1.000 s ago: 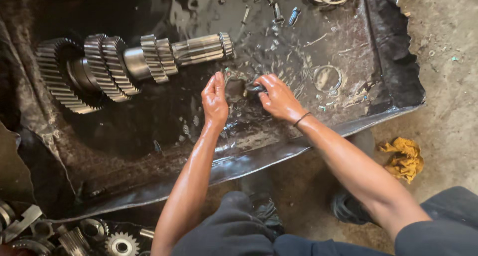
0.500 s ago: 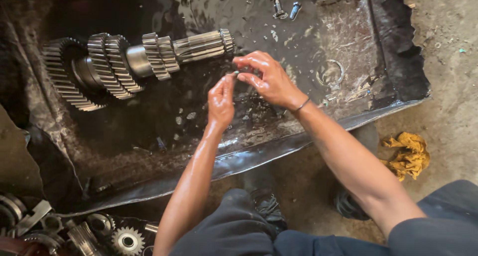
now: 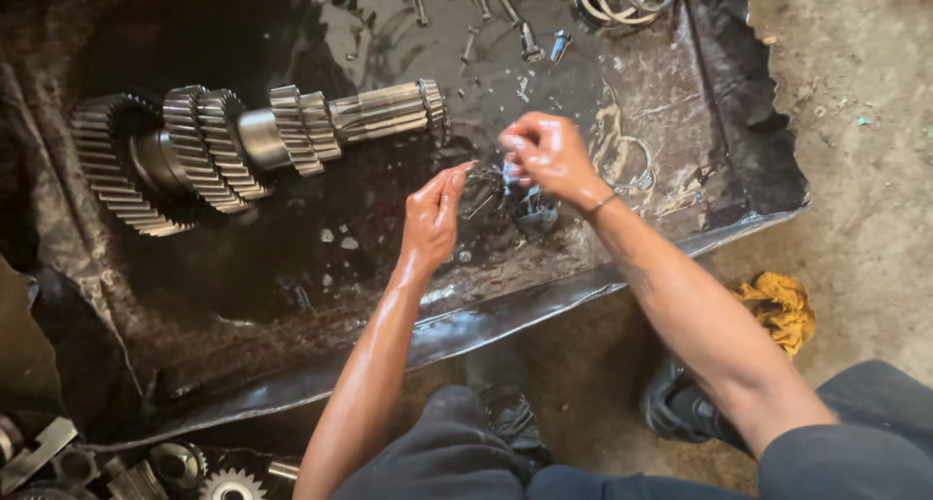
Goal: The person scrubs a small metal plate and a circular metal ring with a green scouring pad in a dark liquid-filled tray. They repeatedly dip and rub the parts, then lift them to inspect the surfaces before continuing to clean.
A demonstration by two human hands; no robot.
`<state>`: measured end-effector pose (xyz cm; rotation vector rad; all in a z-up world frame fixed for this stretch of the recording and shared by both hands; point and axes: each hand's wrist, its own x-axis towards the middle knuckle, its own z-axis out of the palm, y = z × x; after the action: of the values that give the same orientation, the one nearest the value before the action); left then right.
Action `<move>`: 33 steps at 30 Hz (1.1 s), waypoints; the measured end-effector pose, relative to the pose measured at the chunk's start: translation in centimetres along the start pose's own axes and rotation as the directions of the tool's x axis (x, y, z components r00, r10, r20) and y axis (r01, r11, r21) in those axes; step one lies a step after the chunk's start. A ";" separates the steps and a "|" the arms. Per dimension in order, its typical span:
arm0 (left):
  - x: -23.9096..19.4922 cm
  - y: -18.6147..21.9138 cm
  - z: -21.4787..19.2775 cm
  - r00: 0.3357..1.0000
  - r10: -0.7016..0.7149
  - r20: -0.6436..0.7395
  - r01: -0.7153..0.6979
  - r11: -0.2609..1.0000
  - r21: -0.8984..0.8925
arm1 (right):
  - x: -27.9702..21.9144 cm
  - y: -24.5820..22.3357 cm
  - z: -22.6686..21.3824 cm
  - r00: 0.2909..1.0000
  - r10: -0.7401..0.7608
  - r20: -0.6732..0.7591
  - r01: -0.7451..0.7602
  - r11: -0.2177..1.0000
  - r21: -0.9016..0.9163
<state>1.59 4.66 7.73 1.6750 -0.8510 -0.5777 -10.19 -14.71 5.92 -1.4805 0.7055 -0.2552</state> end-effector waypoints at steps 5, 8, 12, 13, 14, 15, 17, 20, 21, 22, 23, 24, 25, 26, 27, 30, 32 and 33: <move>-0.1 -0.5 -0.3 0.996 -0.007 -0.086 0.000 0.997 -0.082 | -0.4 1.1 -10.1 0.876 -0.395 -0.279 0.304 0.898 -0.318; 0.1 -0.9 -0.4 0.994 -0.021 -0.105 0.013 0.997 -0.080 | -1.7 1.2 -15.7 0.672 -0.712 -0.205 0.092 0.354 -0.931; 0.4 -1.4 -0.1 0.990 -0.052 -0.131 0.044 0.997 -0.063 | -3.1 3.3 -15.7 0.715 -0.699 -0.024 0.204 0.241 -0.949; 0.6 -1.5 0.0 0.988 -0.066 -0.136 0.058 0.996 -0.063 | -2.6 4.1 -14.3 0.756 -0.654 -0.011 0.241 0.294 -0.925; 0.8 -1.7 0.0 0.988 -0.061 -0.145 0.052 0.996 -0.067 | -1.8 4.7 -12.5 0.844 -0.532 -0.065 0.129 0.319 -0.939; 1.1 -1.9 0.0 0.987 -0.056 -0.153 0.046 0.996 -0.070 | -1.1 5.5 -10.4 0.908 -0.399 -0.125 0.014 0.328 -0.945; 0.9 -2.4 0.1 0.983 -0.072 -0.172 0.062 0.996 -0.063 | -0.4 6.8 -6.2 0.962 -0.270 0.032 0.036 0.012 -0.999; 0.7 -2.6 0.2 0.977 -0.073 -0.203 0.071 0.997 -0.015 | -1.2 7.6 -1.5 0.936 -0.164 0.310 0.340 0.202 -0.918; 0.8 -2.5 0.1 0.977 -0.045 -0.210 0.049 0.999 0.013 | -1.7 7.4 -0.7 0.895 -0.237 0.379 0.434 0.255 -0.864; 1.0 -2.2 0.1 0.976 -0.013 -0.219 0.022 0.999 0.039 | -2.2 7.0 -0.1 0.842 -0.315 0.438 0.525 0.293 -0.799; 1.3 -1.9 0.0 0.976 -0.023 -0.215 0.027 1.000 0.015 | -2.6 6.5 0.1 0.833 -0.322 0.450 0.541 0.303 -0.785; 1.3 -1.7 -0.1 0.976 -0.034 -0.214 0.033 0.999 -0.009 | -3.1 6.1 0.5 0.822 -0.328 0.466 0.560 0.312 -0.768; 1.3 -1.5 -0.2 0.976 -0.046 -0.214 0.040 0.999 -0.032 | -3.4 5.7 0.6 0.810 -0.335 0.482 0.579 0.321 -0.750; 1.2 -1.3 -0.3 0.974 -0.064 -0.216 0.065 0.998 -0.003 | -3.6 5.3 0.7 0.819 -0.250 0.516 0.573 0.313 -0.758; 1.1 -1.2 -0.2 0.973 -0.082 -0.218 0.090 0.996 0.026 | -3.6 4.8 0.8 0.822 -0.162 0.546 0.568 0.305 -0.765; 1.0 -1.1 0.1 0.973 -0.088 -0.213 0.088 0.996 -0.011 | -3.2 3.3 1.7 0.913 -0.282 0.295 0.401 0.490 -0.774; 0.8 -1.2 0.6 0.972 -0.100 -0.213 0.088 0.994 -0.065 | -2.9 2.4 2.8 0.917 -0.393 0.058 0.323 0.650 -0.688; 0.8 -1.2 0.7 0.970 -0.112 -0.216 0.096 0.992 -0.083 | -2.7 2.0 3.5 0.903 -0.429 -0.019 0.322 0.707 -0.629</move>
<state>1.83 3.74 6.42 1.6886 -0.5783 -0.4778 -10.84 -10.11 4.52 -2.2662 0.6359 -0.5023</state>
